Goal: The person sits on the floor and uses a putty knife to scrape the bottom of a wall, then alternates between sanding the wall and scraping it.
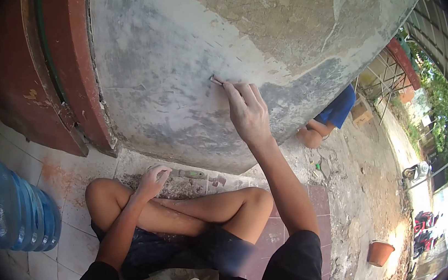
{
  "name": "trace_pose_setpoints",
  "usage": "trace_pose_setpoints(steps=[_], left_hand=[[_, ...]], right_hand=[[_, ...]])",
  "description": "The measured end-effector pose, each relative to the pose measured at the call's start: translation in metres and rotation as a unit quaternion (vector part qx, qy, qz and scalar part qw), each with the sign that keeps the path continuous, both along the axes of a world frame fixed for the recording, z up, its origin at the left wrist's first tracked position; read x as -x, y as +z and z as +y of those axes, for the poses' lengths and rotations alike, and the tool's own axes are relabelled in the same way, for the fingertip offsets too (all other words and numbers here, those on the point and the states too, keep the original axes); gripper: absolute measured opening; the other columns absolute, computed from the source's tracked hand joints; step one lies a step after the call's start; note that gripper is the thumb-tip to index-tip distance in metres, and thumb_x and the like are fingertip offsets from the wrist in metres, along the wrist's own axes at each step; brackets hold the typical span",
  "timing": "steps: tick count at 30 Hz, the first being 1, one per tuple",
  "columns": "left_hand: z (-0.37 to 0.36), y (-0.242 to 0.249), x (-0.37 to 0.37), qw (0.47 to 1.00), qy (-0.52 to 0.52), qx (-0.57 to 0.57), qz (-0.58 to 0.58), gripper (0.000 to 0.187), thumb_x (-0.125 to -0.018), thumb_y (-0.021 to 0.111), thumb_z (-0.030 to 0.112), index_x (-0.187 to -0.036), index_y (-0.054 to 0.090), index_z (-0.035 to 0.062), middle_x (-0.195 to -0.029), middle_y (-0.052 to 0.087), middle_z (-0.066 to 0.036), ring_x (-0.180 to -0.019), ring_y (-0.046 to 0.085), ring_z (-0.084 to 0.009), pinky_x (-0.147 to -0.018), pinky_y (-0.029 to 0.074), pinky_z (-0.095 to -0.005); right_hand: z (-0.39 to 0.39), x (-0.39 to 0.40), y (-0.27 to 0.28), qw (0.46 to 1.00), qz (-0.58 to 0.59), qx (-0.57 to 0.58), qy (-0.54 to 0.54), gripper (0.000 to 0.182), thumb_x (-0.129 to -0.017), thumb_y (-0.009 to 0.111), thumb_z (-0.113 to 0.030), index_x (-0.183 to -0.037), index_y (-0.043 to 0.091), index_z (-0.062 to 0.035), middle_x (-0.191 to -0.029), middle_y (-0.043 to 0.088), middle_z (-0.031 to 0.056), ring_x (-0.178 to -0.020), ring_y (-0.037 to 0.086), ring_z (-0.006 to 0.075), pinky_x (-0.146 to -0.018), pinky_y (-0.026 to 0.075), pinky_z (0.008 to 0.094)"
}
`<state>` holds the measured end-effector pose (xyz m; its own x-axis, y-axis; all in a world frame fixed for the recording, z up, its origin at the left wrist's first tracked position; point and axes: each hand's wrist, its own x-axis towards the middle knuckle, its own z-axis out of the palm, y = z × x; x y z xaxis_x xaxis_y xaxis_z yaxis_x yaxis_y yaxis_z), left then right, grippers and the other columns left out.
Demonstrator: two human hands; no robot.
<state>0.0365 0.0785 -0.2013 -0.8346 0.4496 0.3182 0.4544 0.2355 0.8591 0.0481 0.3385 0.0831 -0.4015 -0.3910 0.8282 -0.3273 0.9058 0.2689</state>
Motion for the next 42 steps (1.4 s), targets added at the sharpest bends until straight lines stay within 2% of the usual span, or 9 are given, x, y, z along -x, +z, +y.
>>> trace_pose_setpoints(steps=[2, 6, 8, 11, 14, 17, 26, 30, 42], left_hand=[[-0.001, 0.001, 0.0, 1.0, -0.001, 0.006, -0.001, 0.017, -0.093, 0.06, 0.014, -0.098, 0.069, 0.0008, -0.101, 0.069, -0.014, -0.099, 0.065, -0.0313, -0.089, 0.049, -0.0388], [0.001, 0.004, 0.002, 1.0, -0.007, -0.005, -0.023, 0.017, -0.093, 0.06, 0.015, -0.098, 0.069, 0.001, -0.101, 0.069, -0.014, -0.098, 0.065, -0.0315, -0.089, 0.049, -0.0387], [0.004, 0.003, 0.002, 1.0, -0.004, 0.006, -0.022, 0.017, -0.093, 0.06, 0.015, -0.098, 0.069, 0.001, -0.101, 0.069, -0.014, -0.098, 0.065, -0.0314, -0.089, 0.049, -0.0387], [0.004, 0.002, 0.003, 1.0, -0.001, 0.014, -0.014, 0.018, -0.094, 0.06, 0.016, -0.099, 0.069, 0.0012, -0.101, 0.069, -0.014, -0.098, 0.065, -0.0313, -0.089, 0.049, -0.039], [0.002, 0.007, 0.002, 1.0, -0.003, 0.008, -0.02, 0.019, -0.094, 0.06, 0.017, -0.099, 0.069, 0.0012, -0.101, 0.069, -0.015, -0.098, 0.065, -0.0316, -0.089, 0.049, -0.0397], [0.002, 0.011, -0.001, 0.999, -0.006, 0.007, -0.038, 0.019, -0.094, 0.06, 0.017, -0.1, 0.069, 0.001, -0.103, 0.069, -0.015, -0.099, 0.064, -0.0323, -0.09, 0.048, -0.0402], [-0.001, 0.011, 0.0, 1.0, -0.004, -0.005, -0.01, 0.019, -0.094, 0.059, 0.017, -0.099, 0.068, 0.0007, -0.102, 0.068, -0.015, -0.099, 0.064, -0.0326, -0.089, 0.048, -0.0401], [0.0, 0.009, -0.001, 1.0, -0.005, -0.004, -0.015, 0.018, -0.094, 0.059, 0.016, -0.099, 0.068, 0.0007, -0.101, 0.068, -0.015, -0.098, 0.064, -0.0325, -0.089, 0.049, -0.0398], [-0.001, 0.009, -0.006, 1.0, -0.007, -0.001, -0.014, 0.019, -0.095, 0.06, 0.017, -0.099, 0.068, 0.0003, -0.103, 0.069, -0.015, -0.099, 0.064, -0.0325, -0.091, 0.048, -0.0395]], right_hand=[[-0.003, -0.002, 0.006, 0.999, -0.048, 0.0, -0.023, 0.033, -0.081, 0.071, 0.002, -0.114, 0.066, -0.0027, -0.094, 0.064, 0.009, -0.083, 0.063, 0.0266, -0.071, 0.053, 0.037], [-0.005, -0.013, 0.008, 0.994, -0.095, -0.018, -0.054, 0.027, -0.083, 0.072, -0.005, -0.108, 0.064, -0.0021, -0.093, 0.061, 0.0096, -0.085, 0.063, 0.0278, -0.072, 0.054, 0.0382], [0.001, -0.017, 0.008, 0.977, -0.144, -0.051, -0.146, 0.017, -0.084, 0.07, -0.011, -0.095, 0.059, -0.0038, -0.091, 0.057, 0.0086, -0.081, 0.062, 0.0236, -0.065, 0.055, 0.037], [0.006, -0.02, 0.008, 0.969, -0.163, -0.065, -0.175, 0.019, -0.085, 0.07, -0.017, -0.086, 0.055, -0.0065, -0.086, 0.056, 0.0072, -0.076, 0.062, 0.0224, -0.061, 0.053, 0.0368], [0.012, -0.02, 0.0, 0.959, -0.159, -0.119, -0.202, 0.016, -0.086, 0.068, -0.019, -0.087, 0.057, -0.0082, -0.083, 0.056, 0.0047, -0.073, 0.061, 0.0212, -0.058, 0.052, 0.0352], [0.006, -0.014, 0.0, 0.959, -0.162, -0.125, -0.195, 0.017, -0.093, 0.065, -0.019, -0.086, 0.057, -0.0065, -0.083, 0.058, 0.0061, -0.073, 0.062, 0.0253, -0.059, 0.051, 0.0375], [-0.01, 0.001, -0.022, 0.977, -0.085, -0.136, -0.138, 0.013, -0.09, 0.066, -0.017, -0.082, 0.059, -0.0098, -0.081, 0.059, 0.0016, -0.072, 0.061, 0.0187, -0.063, 0.051, 0.0324], [-0.015, 0.002, -0.003, 0.981, -0.037, -0.122, -0.149, 0.014, -0.09, 0.066, -0.017, -0.08, 0.059, -0.0105, -0.078, 0.059, 0.0018, -0.07, 0.059, 0.0189, -0.058, 0.046, 0.0338], [-0.002, 0.006, -0.042, 0.989, -0.004, -0.07, -0.131, 0.022, -0.089, 0.069, -0.015, -0.074, 0.054, -0.0113, -0.078, 0.06, 0.0013, -0.068, 0.058, 0.0195, -0.058, 0.044, 0.0339]])
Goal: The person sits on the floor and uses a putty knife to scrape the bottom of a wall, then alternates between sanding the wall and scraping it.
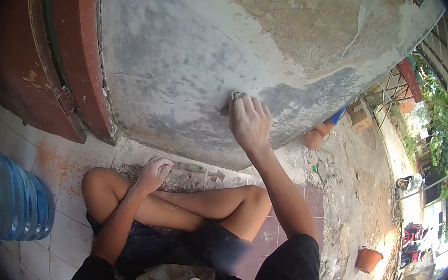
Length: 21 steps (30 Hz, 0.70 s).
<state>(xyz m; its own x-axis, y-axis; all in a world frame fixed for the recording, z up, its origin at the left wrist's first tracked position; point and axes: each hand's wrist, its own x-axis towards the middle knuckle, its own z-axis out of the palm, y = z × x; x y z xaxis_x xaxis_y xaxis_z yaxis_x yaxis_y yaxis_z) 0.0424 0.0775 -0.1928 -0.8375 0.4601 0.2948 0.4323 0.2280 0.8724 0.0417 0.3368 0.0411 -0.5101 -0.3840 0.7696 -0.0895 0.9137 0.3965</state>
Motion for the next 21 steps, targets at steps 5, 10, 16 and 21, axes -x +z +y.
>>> trace_pose_setpoints(steps=[5, 10, 16, 21], left_hand=[[-0.002, -0.001, 0.003, 1.0, 0.006, 0.001, 0.014, 0.019, -0.095, 0.06, 0.017, -0.099, 0.069, 0.0004, -0.103, 0.069, -0.015, -0.099, 0.064, -0.0324, -0.09, 0.048, -0.0394], [0.001, -0.003, 0.001, 1.0, -0.006, -0.003, 0.01, 0.019, -0.094, 0.06, 0.016, -0.099, 0.069, 0.0006, -0.102, 0.069, -0.015, -0.099, 0.064, -0.0317, -0.089, 0.049, -0.0388], [0.001, 0.003, -0.002, 1.0, -0.001, -0.01, 0.013, 0.016, -0.093, 0.06, 0.013, -0.098, 0.069, 0.0018, -0.1, 0.069, -0.015, -0.098, 0.065, -0.0347, -0.088, 0.05, -0.0402], [0.002, -0.002, 0.002, 1.0, -0.005, 0.003, -0.004, 0.018, -0.094, 0.061, 0.016, -0.099, 0.069, 0.0017, -0.101, 0.069, -0.013, -0.099, 0.064, -0.0308, -0.089, 0.049, -0.0383]], right_hand=[[-0.001, -0.006, 0.008, 0.998, 0.032, 0.035, -0.032, 0.022, -0.088, 0.07, -0.014, -0.074, 0.054, -0.0109, -0.08, 0.062, 0.0013, -0.067, 0.058, 0.0199, -0.058, 0.041, 0.0352], [-0.02, 0.003, -0.025, 0.998, 0.007, 0.063, 0.006, 0.016, -0.089, 0.07, -0.014, -0.078, 0.059, -0.0086, -0.08, 0.063, 0.0031, -0.069, 0.06, 0.0203, -0.061, 0.045, 0.0346], [-0.023, 0.007, -0.028, 0.987, 0.045, 0.15, 0.035, 0.012, -0.088, 0.071, -0.01, -0.083, 0.06, -0.0066, -0.083, 0.064, 0.0057, -0.065, 0.06, 0.0221, -0.057, 0.048, 0.0332], [-0.026, 0.005, -0.022, 0.991, 0.043, 0.13, 0.006, 0.013, -0.088, 0.07, -0.011, -0.082, 0.059, -0.007, -0.083, 0.064, 0.0051, -0.069, 0.061, 0.0219, -0.058, 0.05, 0.0331]])
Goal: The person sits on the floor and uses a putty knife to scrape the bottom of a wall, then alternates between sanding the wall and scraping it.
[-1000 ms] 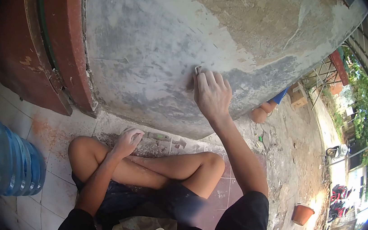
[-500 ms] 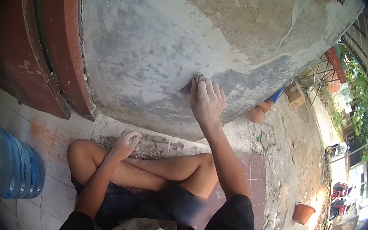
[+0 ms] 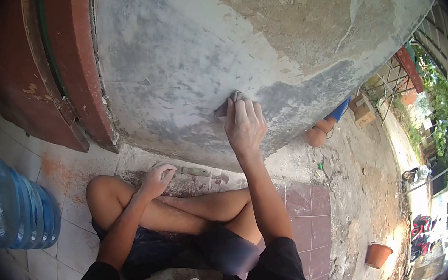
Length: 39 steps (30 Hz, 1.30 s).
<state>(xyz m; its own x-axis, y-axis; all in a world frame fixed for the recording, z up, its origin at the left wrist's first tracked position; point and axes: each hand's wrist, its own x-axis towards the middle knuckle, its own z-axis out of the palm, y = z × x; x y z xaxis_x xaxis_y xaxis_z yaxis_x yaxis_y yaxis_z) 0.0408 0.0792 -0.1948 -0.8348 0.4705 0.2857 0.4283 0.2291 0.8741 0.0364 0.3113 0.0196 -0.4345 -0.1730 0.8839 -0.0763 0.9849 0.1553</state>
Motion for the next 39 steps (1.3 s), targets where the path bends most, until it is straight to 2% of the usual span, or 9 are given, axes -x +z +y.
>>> trace_pose_setpoints(steps=[5, 8, 13, 16, 19, 24, 27, 35, 39], left_hand=[[0.001, -0.003, -0.001, 1.0, -0.004, -0.001, 0.015, 0.019, -0.094, 0.061, 0.017, -0.1, 0.069, 0.0015, -0.102, 0.068, -0.014, -0.099, 0.064, -0.0309, -0.089, 0.049, -0.0386], [-0.002, 0.001, 0.0, 1.0, 0.004, -0.005, 0.003, 0.019, -0.094, 0.06, 0.017, -0.101, 0.069, 0.001, -0.102, 0.068, -0.014, -0.099, 0.064, -0.0312, -0.089, 0.049, -0.039], [-0.001, 0.005, -0.003, 1.0, -0.008, 0.0, 0.016, 0.019, -0.095, 0.06, 0.016, -0.101, 0.069, 0.0008, -0.102, 0.068, -0.014, -0.098, 0.065, -0.0314, -0.088, 0.049, -0.0392], [-0.005, 0.003, -0.001, 1.0, 0.001, -0.001, 0.015, 0.02, -0.095, 0.06, 0.017, -0.102, 0.069, 0.0012, -0.102, 0.068, -0.014, -0.098, 0.065, -0.0315, -0.088, 0.05, -0.0391], [-0.002, 0.01, -0.006, 1.0, -0.01, -0.006, -0.003, 0.02, -0.095, 0.06, 0.018, -0.102, 0.069, 0.0016, -0.101, 0.068, -0.014, -0.098, 0.065, -0.0314, -0.088, 0.05, -0.0389], [-0.005, 0.018, -0.008, 0.999, -0.006, 0.031, -0.03, 0.02, -0.094, 0.061, 0.019, -0.101, 0.069, 0.002, -0.102, 0.068, -0.014, -0.098, 0.065, -0.0313, -0.088, 0.05, -0.039], [-0.003, 0.01, -0.004, 1.0, -0.014, 0.018, 0.017, 0.019, -0.094, 0.061, 0.018, -0.101, 0.069, 0.0021, -0.101, 0.069, -0.014, -0.098, 0.065, -0.0319, -0.088, 0.05, -0.0395], [0.001, 0.012, -0.005, 1.0, -0.022, 0.008, -0.001, 0.019, -0.094, 0.061, 0.017, -0.101, 0.069, 0.0021, -0.1, 0.069, -0.015, -0.098, 0.065, -0.033, -0.088, 0.05, -0.0407], [-0.004, 0.012, -0.006, 1.0, -0.014, 0.022, -0.013, 0.019, -0.094, 0.06, 0.017, -0.101, 0.069, 0.0015, -0.101, 0.069, -0.015, -0.099, 0.065, -0.0331, -0.088, 0.05, -0.0401]], right_hand=[[-0.001, -0.005, -0.014, 0.999, -0.031, 0.005, 0.015, 0.014, -0.088, 0.07, -0.01, -0.079, 0.06, -0.0066, -0.08, 0.064, 0.0062, -0.069, 0.06, 0.0235, -0.057, 0.049, 0.0344], [0.004, -0.01, 0.0, 0.994, 0.001, 0.042, -0.096, 0.015, -0.087, 0.071, -0.009, -0.078, 0.059, -0.0063, -0.079, 0.063, 0.0067, -0.069, 0.059, 0.0251, -0.058, 0.049, 0.0362], [-0.007, 0.0, -0.019, 0.999, 0.0, 0.035, 0.005, 0.02, -0.088, 0.07, -0.01, -0.074, 0.057, -0.0063, -0.077, 0.062, 0.0075, -0.065, 0.056, 0.0266, -0.055, 0.046, 0.0386], [0.001, -0.005, -0.008, 0.992, 0.011, 0.078, -0.103, 0.019, -0.088, 0.071, -0.011, -0.076, 0.057, -0.0061, -0.077, 0.061, 0.0072, -0.067, 0.058, 0.0267, -0.057, 0.048, 0.0365], [-0.011, 0.008, -0.027, 0.996, 0.018, 0.081, 0.023, 0.021, -0.089, 0.071, -0.01, -0.074, 0.056, -0.0067, -0.075, 0.059, 0.0072, -0.065, 0.056, 0.0271, -0.055, 0.045, 0.0388], [-0.001, -0.003, -0.009, 0.992, 0.025, 0.087, -0.09, 0.018, -0.088, 0.071, -0.012, -0.077, 0.058, -0.0065, -0.078, 0.062, 0.0073, -0.067, 0.058, 0.0261, -0.058, 0.048, 0.0359], [-0.014, 0.003, -0.02, 0.997, -0.011, 0.07, 0.01, 0.02, -0.089, 0.07, -0.01, -0.074, 0.056, -0.007, -0.076, 0.06, 0.0076, -0.066, 0.056, 0.0268, -0.056, 0.045, 0.0385], [-0.011, 0.004, -0.022, 0.999, -0.022, 0.026, 0.017, 0.017, -0.088, 0.071, -0.009, -0.077, 0.058, -0.0054, -0.078, 0.062, 0.0076, -0.066, 0.057, 0.0264, -0.055, 0.045, 0.0379], [-0.005, 0.001, -0.013, 0.992, 0.002, 0.089, -0.086, 0.015, -0.086, 0.072, -0.009, -0.078, 0.059, -0.0064, -0.079, 0.064, 0.0072, -0.066, 0.057, 0.0255, -0.058, 0.047, 0.0365]])
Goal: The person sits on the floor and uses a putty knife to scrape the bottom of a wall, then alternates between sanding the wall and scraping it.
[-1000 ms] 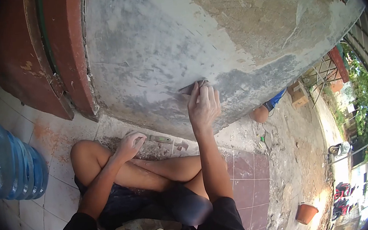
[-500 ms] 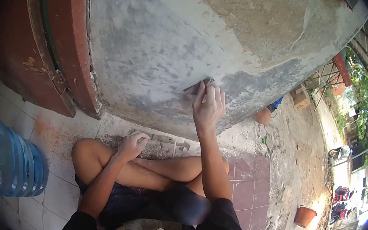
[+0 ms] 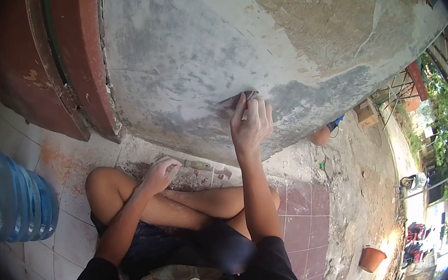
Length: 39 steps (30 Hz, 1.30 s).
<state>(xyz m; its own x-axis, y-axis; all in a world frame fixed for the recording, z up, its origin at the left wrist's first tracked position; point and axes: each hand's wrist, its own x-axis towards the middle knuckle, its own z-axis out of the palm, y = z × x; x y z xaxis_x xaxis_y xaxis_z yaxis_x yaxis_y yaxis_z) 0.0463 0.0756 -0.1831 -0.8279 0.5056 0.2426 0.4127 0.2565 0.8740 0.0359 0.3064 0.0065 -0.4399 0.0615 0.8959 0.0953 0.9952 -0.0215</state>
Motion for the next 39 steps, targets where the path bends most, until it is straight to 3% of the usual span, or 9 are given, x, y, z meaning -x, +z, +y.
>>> trace_pose_setpoints(steps=[3, 6, 12, 15, 26, 28, 33, 36, 39], left_hand=[[0.003, -0.007, 0.002, 1.0, -0.009, -0.011, 0.026, 0.019, -0.095, 0.06, 0.016, -0.101, 0.069, 0.0011, -0.101, 0.069, -0.015, -0.098, 0.065, -0.0331, -0.088, 0.05, -0.0399], [0.006, -0.009, 0.005, 1.0, -0.002, -0.013, 0.019, 0.018, -0.095, 0.058, 0.014, -0.102, 0.069, 0.0011, -0.101, 0.069, -0.015, -0.098, 0.065, -0.0331, -0.088, 0.05, -0.0402], [0.009, -0.009, 0.003, 0.999, -0.008, -0.011, 0.031, 0.017, -0.094, 0.055, 0.008, -0.103, 0.068, 0.0013, -0.1, 0.068, -0.015, -0.096, 0.066, -0.0325, -0.085, 0.051, -0.0403], [0.007, -0.01, 0.001, 1.0, -0.009, -0.014, 0.013, 0.017, -0.092, 0.055, 0.005, -0.102, 0.068, 0.002, -0.098, 0.068, -0.015, -0.094, 0.066, -0.0328, -0.084, 0.051, -0.0405], [0.006, -0.008, -0.001, 1.0, -0.023, -0.005, 0.015, 0.018, -0.09, 0.055, 0.002, -0.102, 0.068, 0.0024, -0.099, 0.067, -0.014, -0.095, 0.064, -0.0332, -0.086, 0.05, -0.041], [0.003, -0.009, 0.002, 1.0, -0.016, -0.004, 0.015, 0.017, -0.09, 0.056, 0.002, -0.102, 0.069, 0.0024, -0.1, 0.067, -0.014, -0.095, 0.064, -0.0332, -0.086, 0.05, -0.0408], [0.005, -0.01, 0.001, 0.999, -0.03, 0.011, 0.009, 0.018, -0.09, 0.056, 0.002, -0.103, 0.068, 0.0014, -0.101, 0.068, -0.015, -0.096, 0.065, -0.0325, -0.086, 0.051, -0.0398], [0.003, -0.003, -0.002, 1.0, -0.019, 0.018, 0.006, 0.018, -0.09, 0.056, 0.002, -0.103, 0.068, 0.001, -0.102, 0.068, -0.015, -0.097, 0.065, -0.0321, -0.086, 0.051, -0.0396], [0.004, -0.006, 0.0, 0.999, -0.029, 0.013, 0.006, 0.017, -0.091, 0.055, 0.003, -0.103, 0.068, 0.0041, -0.102, 0.068, -0.015, -0.099, 0.064, -0.0349, -0.087, 0.051, -0.0411]], right_hand=[[-0.002, 0.009, -0.002, 0.994, 0.03, -0.055, 0.093, 0.022, -0.087, 0.072, -0.01, -0.073, 0.056, -0.0081, -0.076, 0.062, 0.0036, -0.063, 0.054, 0.0239, -0.057, 0.042, 0.0377], [0.016, -0.002, 0.015, 0.997, 0.05, -0.06, -0.005, 0.021, -0.086, 0.073, -0.011, -0.074, 0.056, -0.0087, -0.078, 0.063, 0.0017, -0.062, 0.052, 0.0224, -0.057, 0.038, 0.0367], [0.009, -0.002, 0.013, 0.993, 0.023, -0.107, 0.036, 0.023, -0.088, 0.072, -0.016, -0.072, 0.056, -0.0126, -0.074, 0.061, -0.0005, -0.065, 0.05, 0.0206, -0.066, 0.032, 0.0351], [0.006, -0.003, 0.009, 0.999, 0.022, -0.027, -0.019, 0.019, -0.087, 0.072, -0.014, -0.073, 0.058, -0.0122, -0.078, 0.063, -0.0014, -0.065, 0.049, 0.0202, -0.066, 0.029, 0.0358], [0.003, -0.002, 0.0, 0.996, 0.01, -0.085, 0.034, 0.02, -0.088, 0.071, -0.016, -0.074, 0.057, -0.0136, -0.076, 0.062, -0.0027, -0.066, 0.05, 0.019, -0.067, 0.029, 0.0354], [0.011, -0.006, 0.007, 0.997, 0.047, -0.019, -0.052, 0.02, -0.088, 0.071, -0.016, -0.074, 0.057, -0.0135, -0.076, 0.062, -0.0027, -0.064, 0.048, 0.0195, -0.067, 0.029, 0.0356], [0.002, 0.0, -0.006, 0.996, 0.028, -0.074, 0.035, 0.018, -0.088, 0.071, -0.015, -0.076, 0.058, -0.0136, -0.074, 0.06, -0.0016, -0.066, 0.049, 0.0194, -0.067, 0.028, 0.0361], [0.007, -0.002, -0.011, 0.998, 0.006, 0.002, -0.06, 0.016, -0.087, 0.072, -0.016, -0.078, 0.059, -0.0136, -0.078, 0.062, -0.0031, -0.072, 0.054, 0.0179, -0.067, 0.029, 0.0356], [-0.002, 0.003, -0.013, 0.996, 0.043, -0.061, 0.045, 0.021, -0.087, 0.073, -0.015, -0.074, 0.056, -0.0143, -0.074, 0.06, -0.0015, -0.067, 0.05, 0.0185, -0.066, 0.027, 0.0358]])
